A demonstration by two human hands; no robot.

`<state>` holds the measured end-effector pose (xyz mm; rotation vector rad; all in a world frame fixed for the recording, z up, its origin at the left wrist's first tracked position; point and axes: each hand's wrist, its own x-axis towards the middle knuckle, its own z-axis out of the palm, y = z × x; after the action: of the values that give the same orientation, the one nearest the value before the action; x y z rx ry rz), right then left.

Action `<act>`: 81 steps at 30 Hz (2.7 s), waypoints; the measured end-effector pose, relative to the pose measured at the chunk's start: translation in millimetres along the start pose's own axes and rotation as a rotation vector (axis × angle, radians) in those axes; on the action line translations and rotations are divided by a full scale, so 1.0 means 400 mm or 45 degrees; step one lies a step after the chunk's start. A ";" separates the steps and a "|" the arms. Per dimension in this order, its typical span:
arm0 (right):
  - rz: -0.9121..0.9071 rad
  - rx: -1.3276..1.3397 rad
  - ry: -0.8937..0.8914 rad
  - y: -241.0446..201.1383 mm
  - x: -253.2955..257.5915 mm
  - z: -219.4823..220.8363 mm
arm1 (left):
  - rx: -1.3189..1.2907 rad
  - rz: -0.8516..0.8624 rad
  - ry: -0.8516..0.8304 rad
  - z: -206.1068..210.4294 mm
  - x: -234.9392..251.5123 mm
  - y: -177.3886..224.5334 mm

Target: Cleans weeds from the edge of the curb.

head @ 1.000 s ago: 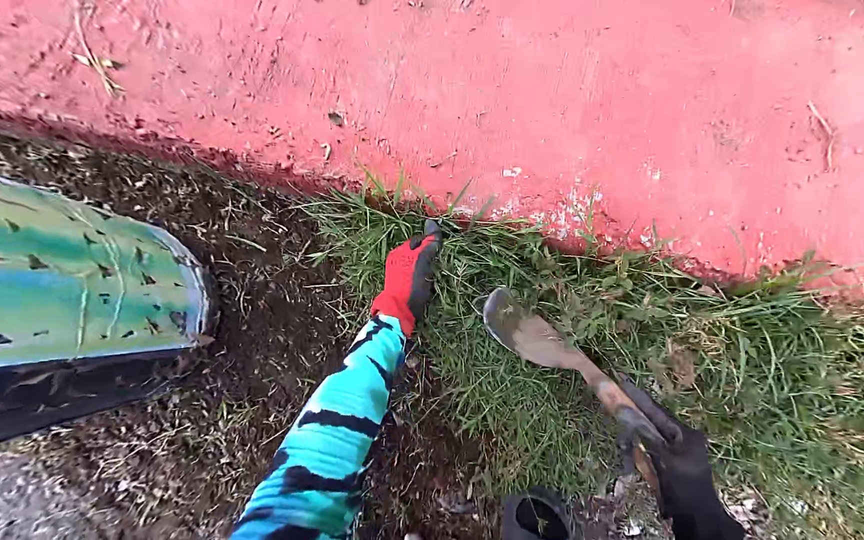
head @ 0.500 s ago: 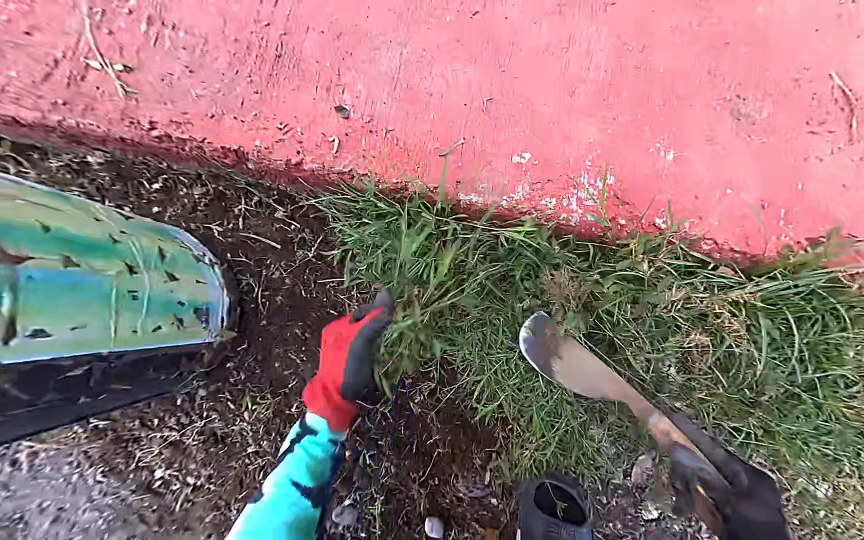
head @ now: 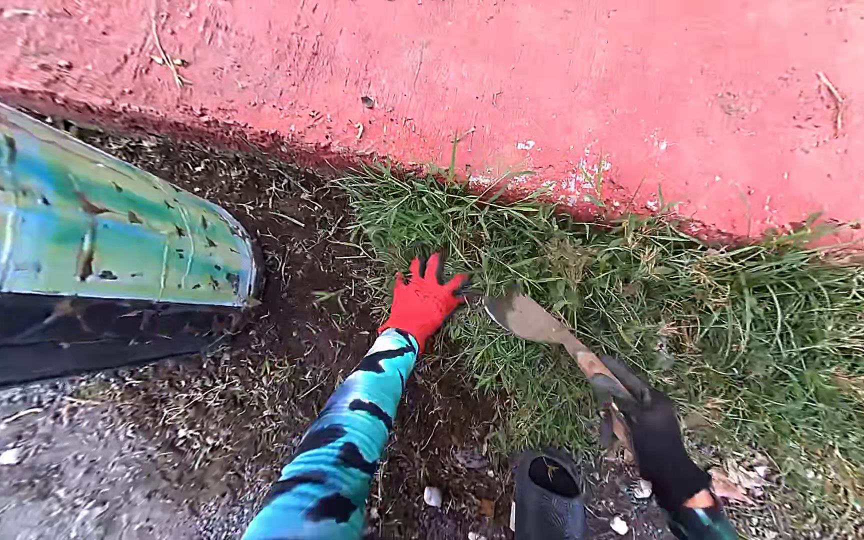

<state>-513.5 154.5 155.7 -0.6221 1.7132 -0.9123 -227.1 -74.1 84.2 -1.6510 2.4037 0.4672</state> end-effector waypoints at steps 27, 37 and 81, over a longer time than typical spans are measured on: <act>-0.045 -0.068 0.197 0.068 -0.086 -0.093 | -0.016 0.015 0.317 -0.046 0.141 0.071; -0.015 -0.083 0.212 0.040 -0.068 -0.076 | 0.026 -0.133 0.011 -0.124 0.227 0.099; -0.823 -1.645 0.004 -0.416 0.086 -0.011 | 0.062 0.137 0.173 -0.094 0.132 0.072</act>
<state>-533.2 33.7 273.8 -2.0859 1.9993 -0.0533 -272.3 -124.2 106.1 -1.5871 2.5899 0.3191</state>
